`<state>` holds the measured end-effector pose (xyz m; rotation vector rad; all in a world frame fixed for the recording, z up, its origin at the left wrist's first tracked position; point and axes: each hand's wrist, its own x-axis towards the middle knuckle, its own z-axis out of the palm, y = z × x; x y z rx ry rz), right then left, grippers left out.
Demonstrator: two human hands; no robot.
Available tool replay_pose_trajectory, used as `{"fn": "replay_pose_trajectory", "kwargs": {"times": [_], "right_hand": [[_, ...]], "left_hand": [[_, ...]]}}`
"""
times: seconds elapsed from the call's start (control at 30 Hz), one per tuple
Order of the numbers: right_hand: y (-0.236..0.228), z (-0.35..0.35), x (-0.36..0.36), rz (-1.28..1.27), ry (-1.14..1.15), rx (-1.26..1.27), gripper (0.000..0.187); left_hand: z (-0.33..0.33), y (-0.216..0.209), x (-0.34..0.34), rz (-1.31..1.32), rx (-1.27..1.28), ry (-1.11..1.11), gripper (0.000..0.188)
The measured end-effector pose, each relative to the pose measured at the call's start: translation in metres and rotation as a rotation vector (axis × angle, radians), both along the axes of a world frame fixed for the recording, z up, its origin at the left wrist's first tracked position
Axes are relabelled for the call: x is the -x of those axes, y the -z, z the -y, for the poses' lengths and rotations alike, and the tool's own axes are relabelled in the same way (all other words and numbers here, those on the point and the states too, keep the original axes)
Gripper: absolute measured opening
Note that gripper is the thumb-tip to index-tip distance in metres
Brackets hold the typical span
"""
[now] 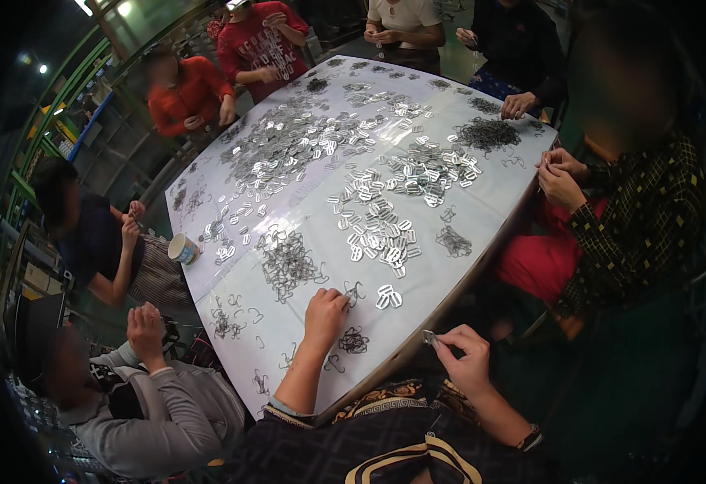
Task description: The person sits at a large table with several others and repeatedly picks up small metal tags and wire loops, then threads the loops through the tags to form keychains. The person places the finished keychains onto a nearby hanging rack. The task is repetitive and performed by hand without tools.
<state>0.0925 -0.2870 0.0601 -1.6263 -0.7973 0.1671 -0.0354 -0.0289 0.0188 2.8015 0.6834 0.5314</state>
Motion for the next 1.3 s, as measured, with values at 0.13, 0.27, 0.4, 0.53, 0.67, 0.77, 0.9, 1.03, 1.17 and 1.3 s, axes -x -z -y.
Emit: {"fn": "replay_pose_trajectory", "kwargs": {"times": [0.13,0.27,0.4,0.53,0.67,0.77,0.9,1.03,1.17,1.3], "right_hand": [[0.0,0.0,0.001,-0.004,-0.01,0.001,0.011],[0.002,0.003,0.002,0.01,0.007,-0.001,0.011],[0.002,0.004,0.002,-0.013,-0.008,-0.002,0.011],[0.001,0.001,0.004,-0.005,-0.027,-0.006,0.011],[0.001,0.002,0.006,-0.019,-0.029,0.033,0.011],[0.003,0.002,0.008,-0.012,-0.024,0.015,0.011],[0.005,0.002,0.008,-0.012,-0.031,0.009,0.011],[0.006,-0.001,0.009,-0.027,-0.043,0.0,0.011],[0.005,-0.001,0.009,-0.002,-0.044,0.006,0.01],[0.007,0.0,0.01,-0.02,-0.04,0.013,0.01]], "left_hand": [[-0.003,0.006,-0.015,-0.071,-0.043,0.064,0.014],[-0.002,-0.004,-0.014,-0.158,0.002,0.079,0.012],[-0.004,-0.005,-0.009,-0.049,0.016,-0.023,0.009],[0.002,-0.001,-0.017,-0.158,-0.027,-0.043,0.007],[0.002,0.015,-0.026,-0.236,-0.097,-0.053,0.007],[-0.003,0.02,-0.027,-0.2,-0.09,0.021,0.007],[-0.008,0.0,-0.022,-0.088,0.16,0.003,0.01],[-0.017,-0.008,-0.023,0.017,0.448,-0.103,0.014],[-0.025,-0.007,-0.02,0.052,0.39,-0.163,0.014],[-0.011,-0.008,-0.02,-0.075,0.237,-0.043,0.011]]}}
